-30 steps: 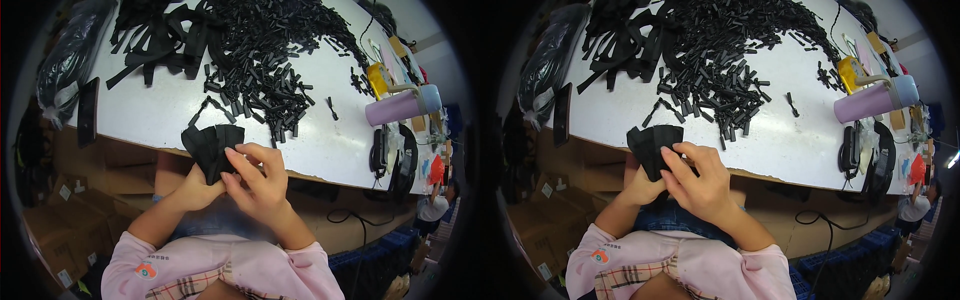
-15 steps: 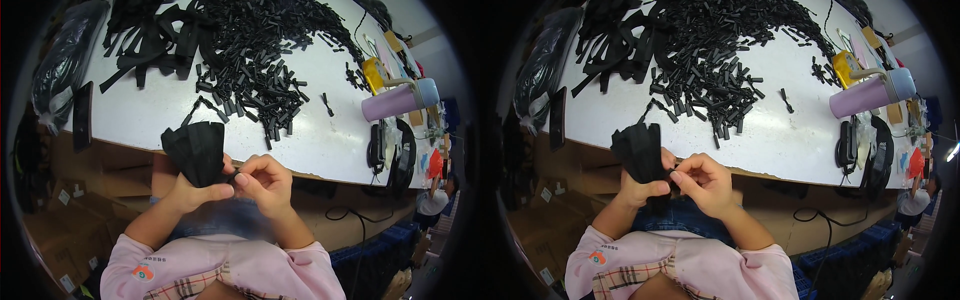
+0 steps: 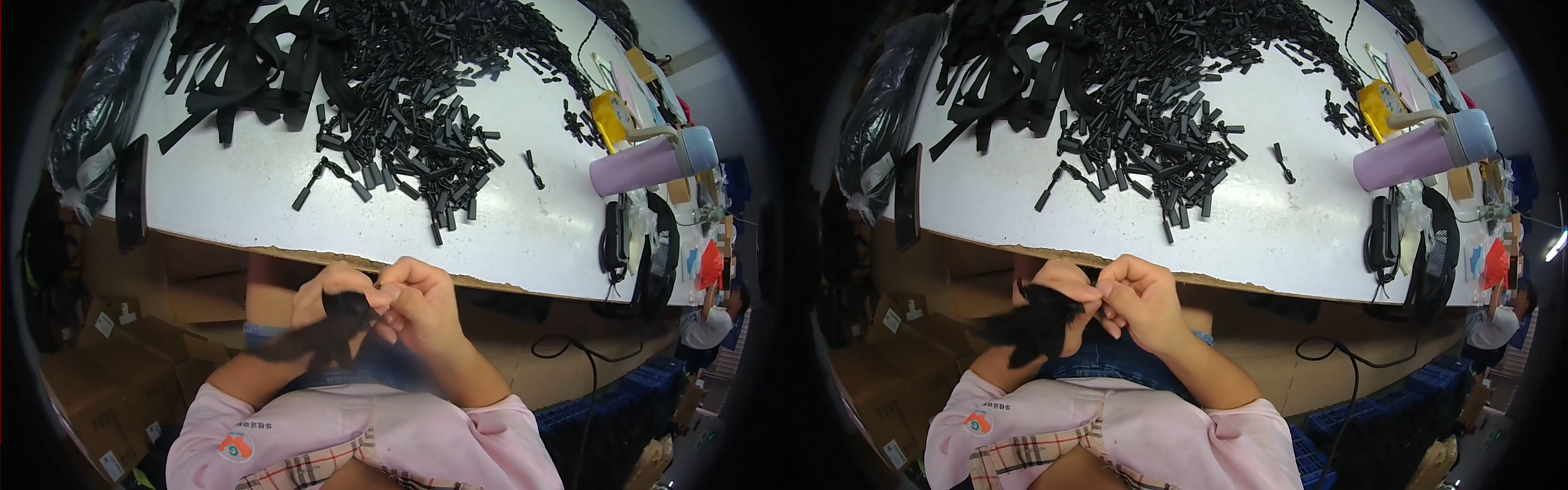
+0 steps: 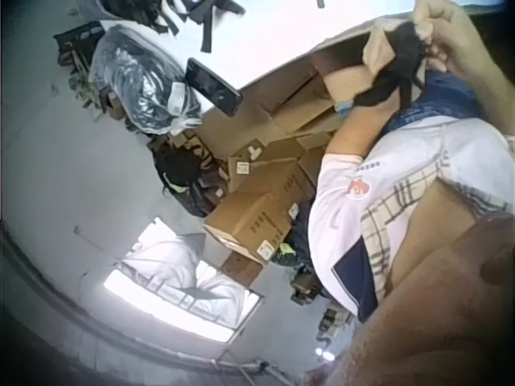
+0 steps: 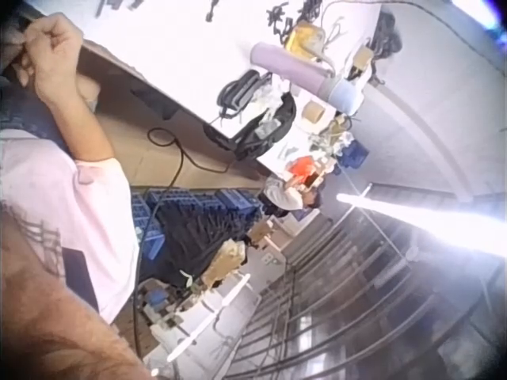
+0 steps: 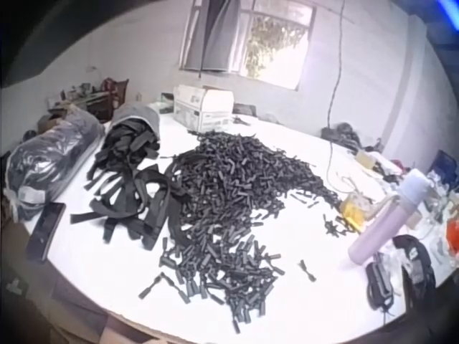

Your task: Attaching plastic buckles to fabric straps at a workstation.

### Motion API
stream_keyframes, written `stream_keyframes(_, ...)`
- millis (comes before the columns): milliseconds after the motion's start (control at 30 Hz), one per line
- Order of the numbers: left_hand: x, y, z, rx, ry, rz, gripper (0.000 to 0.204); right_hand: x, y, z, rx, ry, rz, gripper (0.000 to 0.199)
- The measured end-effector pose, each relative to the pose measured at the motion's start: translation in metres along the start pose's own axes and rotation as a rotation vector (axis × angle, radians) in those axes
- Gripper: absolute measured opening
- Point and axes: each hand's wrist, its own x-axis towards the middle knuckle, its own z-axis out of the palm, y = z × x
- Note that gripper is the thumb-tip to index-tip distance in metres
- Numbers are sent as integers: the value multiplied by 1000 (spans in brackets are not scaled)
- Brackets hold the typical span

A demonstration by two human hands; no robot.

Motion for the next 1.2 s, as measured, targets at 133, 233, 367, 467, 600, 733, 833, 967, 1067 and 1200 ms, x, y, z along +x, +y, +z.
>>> stream_keyframes(133, 12, 18, 11, -281, 160, -354, 20, 1, -2, 8, -103, 68, -113, 3)
stream_keyframes(233, 12, 8, -5, -442, 96, -441, 25, 3, -8, 5, -611, 58, -503, 4)
stream_keyframes(367, 18, 12, -9, -535, 8, -493, 20, 4, -11, 9, -860, 16, -681, 5)
stream_keyframes(467, 21, 19, -3, -457, 29, -424, 17, 6, -9, 6, -877, -2, -714, 5)
stream_keyframes(600, 20, 9, -7, 68, -47, 60, 10, 4, -10, 7, -854, -45, -649, 3)
stream_keyframes(733, 8, 11, 1, -90, -20, -151, 7, 5, -1, 3, -80, 18, -55, 7)
stream_keyframes(833, 12, 1, 0, -131, 116, -220, 13, 15, -9, -2, -854, 73, -545, 1)
stream_keyframes(967, 14, 4, -6, -388, 224, -464, 16, 45, -44, -24, -1733, 558, -852, 21)
stream_keyframes(1067, 17, 5, -4, -423, 163, -485, 17, 45, -45, -30, -1853, 499, -792, 20)
stream_keyframes(1200, 15, 3, -3, -351, 135, -445, 18, 39, -40, -34, -1895, 512, -816, 16)
